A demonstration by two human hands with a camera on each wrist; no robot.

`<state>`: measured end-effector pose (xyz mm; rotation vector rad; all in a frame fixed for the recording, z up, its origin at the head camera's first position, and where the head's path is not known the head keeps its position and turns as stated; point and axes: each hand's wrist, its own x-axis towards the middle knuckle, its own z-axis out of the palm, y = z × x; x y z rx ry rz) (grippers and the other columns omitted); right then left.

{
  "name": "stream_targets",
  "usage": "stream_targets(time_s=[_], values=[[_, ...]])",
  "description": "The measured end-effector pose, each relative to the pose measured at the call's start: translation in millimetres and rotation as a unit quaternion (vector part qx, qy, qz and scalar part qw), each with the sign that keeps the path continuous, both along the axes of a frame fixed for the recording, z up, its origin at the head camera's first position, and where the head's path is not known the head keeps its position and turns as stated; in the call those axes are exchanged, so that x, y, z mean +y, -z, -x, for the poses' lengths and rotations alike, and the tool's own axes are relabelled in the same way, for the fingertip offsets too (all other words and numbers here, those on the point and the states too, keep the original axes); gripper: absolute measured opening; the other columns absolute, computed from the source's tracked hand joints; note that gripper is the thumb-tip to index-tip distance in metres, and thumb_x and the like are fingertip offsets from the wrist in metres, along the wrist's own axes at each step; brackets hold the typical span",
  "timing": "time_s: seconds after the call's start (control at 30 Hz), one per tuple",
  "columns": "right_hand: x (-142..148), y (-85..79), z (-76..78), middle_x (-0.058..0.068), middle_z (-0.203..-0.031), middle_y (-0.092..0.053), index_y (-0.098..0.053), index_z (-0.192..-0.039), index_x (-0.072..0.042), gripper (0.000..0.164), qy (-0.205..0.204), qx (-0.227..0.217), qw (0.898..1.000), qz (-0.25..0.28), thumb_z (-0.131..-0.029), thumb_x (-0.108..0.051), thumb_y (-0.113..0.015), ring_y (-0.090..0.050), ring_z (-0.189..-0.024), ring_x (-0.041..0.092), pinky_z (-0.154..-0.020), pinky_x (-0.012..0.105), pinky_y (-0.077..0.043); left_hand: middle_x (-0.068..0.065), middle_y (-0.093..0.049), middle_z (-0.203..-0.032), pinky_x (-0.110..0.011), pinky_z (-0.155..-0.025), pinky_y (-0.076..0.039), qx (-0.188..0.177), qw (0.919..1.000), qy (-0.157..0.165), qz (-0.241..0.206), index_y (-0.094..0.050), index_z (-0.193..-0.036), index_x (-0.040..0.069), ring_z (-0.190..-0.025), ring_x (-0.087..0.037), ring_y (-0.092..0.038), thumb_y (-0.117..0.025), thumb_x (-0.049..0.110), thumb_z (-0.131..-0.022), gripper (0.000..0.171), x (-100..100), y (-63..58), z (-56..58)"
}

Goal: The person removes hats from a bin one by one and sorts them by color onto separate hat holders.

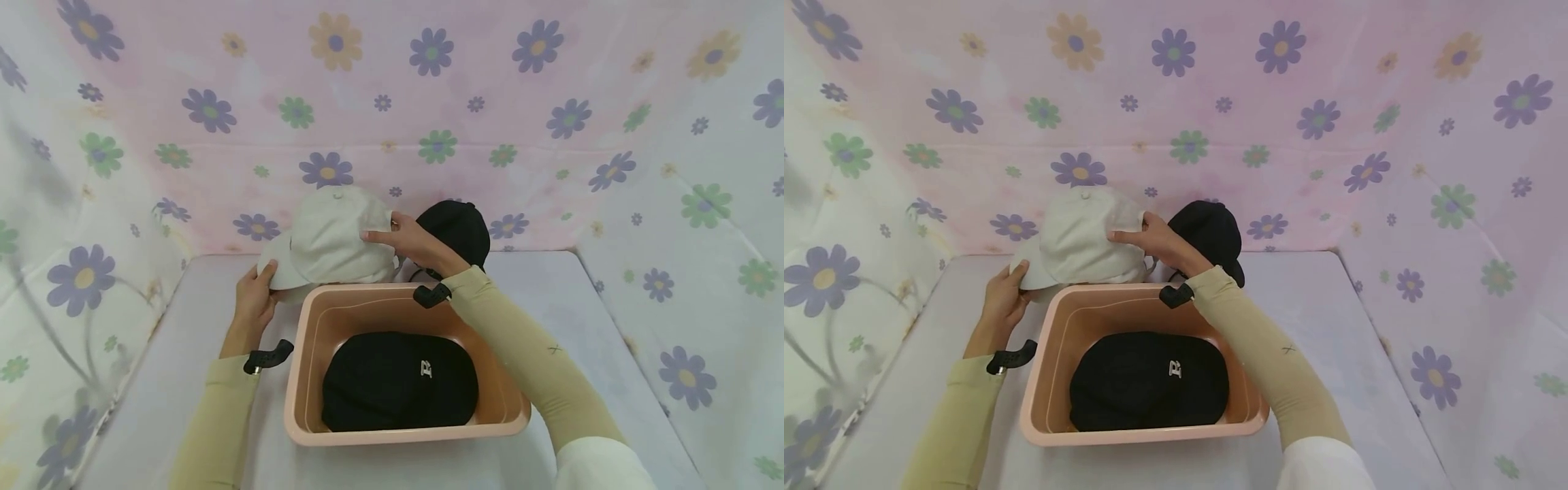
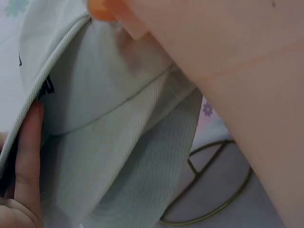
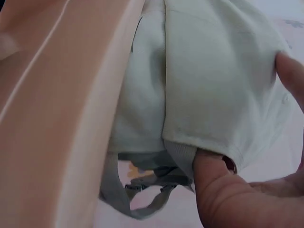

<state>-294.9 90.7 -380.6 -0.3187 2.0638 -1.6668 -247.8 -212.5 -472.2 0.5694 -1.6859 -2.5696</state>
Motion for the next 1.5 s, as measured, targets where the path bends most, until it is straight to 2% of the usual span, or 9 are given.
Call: stream_targets(time_s=[0.13,0.23,0.33,0.47,0.7,0.9,1.17,1.37,1.5], values=[[3,4.6,-1.4,0.015,-0.147,-0.047,-0.027,-0.158,-0.010,0.080,-0.027,0.048,0.998,-0.029,-0.094,-0.027,-0.073,-0.056,-0.125,0.030,-0.104,0.047,-0.050,-0.002,-0.047,-0.126,-0.020,-0.079,-0.057,0.017,0.9995,-0.002,-0.026,-0.042,-0.142,0.006,-0.107,-0.010,-0.058,-0.063,0.012,-0.100,0.048,4,-0.5,-3.8],[3,8.6,-3.2,0.013,-0.144,-0.050,-0.029,-0.156,-0.011,0.085,-0.026,0.094,0.993,-0.070,-0.090,-0.033,-0.078,-0.058,-0.122,0.027,-0.100,0.045,-0.053,-0.001,-0.044,-0.124,-0.019,-0.085,-0.057,0.035,0.9989,0.004,-0.033,-0.041,-0.135,0.009,-0.108,-0.012,-0.058,-0.065,0.003,-0.097,0.045,8,0.7,-5.7],[2,11.3,-4.4,0.011,-0.140,-0.053,-0.034,-0.153,-0.011,0.087,-0.019,0.136,0.985,-0.109,-0.086,-0.037,-0.082,-0.059,-0.118,0.025,-0.097,0.043,-0.054,0.000,-0.044,-0.124,-0.019,-0.086,-0.056,0.053,0.9986,-0.003,-0.003,-0.039,-0.137,0.009,-0.109,-0.013,-0.057,-0.068,0.002,-0.095,0.050,12,3.2,-5.9],[0,11.9,-5.6,0.011,-0.136,-0.054,-0.035,-0.151,-0.008,0.086,-0.026,0.167,0.974,-0.151,-0.085,-0.037,-0.083,-0.059,-0.117,0.026,-0.096,0.043,-0.053,0.001,-0.044,-0.123,-0.018,-0.083,-0.056,0.070,0.9968,-0.007,0.037,-0.037,-0.142,0.007,-0.109,-0.014,-0.056,-0.069,0.002,-0.095,0.057,13,6.8,-6.4],[1,9.1,-4.3,0.013,-0.140,-0.051,-0.030,-0.153,-0.005,0.090,-0.053,0.178,0.964,-0.192,-0.086,-0.037,-0.082,-0.056,-0.121,0.027,-0.100,0.043,-0.050,0.000,-0.045,-0.124,-0.020,-0.076,-0.058,0.092,0.9947,-0.016,0.043,-0.041,-0.137,0.013,-0.104,-0.014,-0.060,-0.070,-0.003,-0.093,0.055,14,16.8,0.9],[0,12.8,-1.4,0.014,-0.144,-0.048,-0.027,-0.154,-0.004,0.095,-0.050,0.186,0.961,-0.199,-0.085,-0.038,-0.083,-0.053,-0.125,0.029,-0.104,0.045,-0.048,0.000,-0.047,-0.122,-0.019,-0.072,-0.057,0.096,0.9928,-0.020,0.067,-0.042,-0.136,0.013,-0.099,-0.012,-0.062,-0.072,0.001,-0.092,0.055,13,15.1,6.5],[-2,12.1,-2.9,0.016,-0.152,-0.041,-0.017,-0.158,-0.003,0.105,-0.064,0.189,0.955,-0.220,-0.084,-0.038,-0.084,-0.048,-0.132,0.029,-0.109,0.044,-0.044,-0.001,-0.049,-0.120,-0.021,-0.068,-0.059,0.109,0.9929,-0.008,0.048,-0.044,-0.134,0.015,-0.093,-0.011,-0.065,-0.073,-0.002,-0.091,0.055,11,18.3,9.7],[-5,11.1,-7.2,0.020,-0.160,-0.031,-0.008,-0.160,0.000,0.115,-0.075,0.195,0.946,-0.246,-0.082,-0.036,-0.086,-0.040,-0.142,0.031,-0.115,0.043,-0.038,0.002,-0.045,-0.124,-0.021,-0.068,-0.059,0.086,0.9927,0.005,0.084,-0.038,-0.143,0.016,-0.096,-0.011,-0.063,-0.074,0.000,-0.091,0.066,11,27.3,5.0],[-3,13.3,-8.7,0.021,-0.161,-0.029,-0.003,-0.160,0.000,0.119,-0.088,0.202,0.946,-0.237,-0.082,-0.034,-0.086,-0.039,-0.144,0.031,-0.116,0.042,-0.038,0.002,-0.045,-0.123,-0.022,-0.069,-0.060,0.060,0.9934,0.011,0.097,-0.036,-0.143,0.016,-0.095,-0.010,-0.064,-0.074,0.001,-0.091,0.066,11,32.9,0.6]])
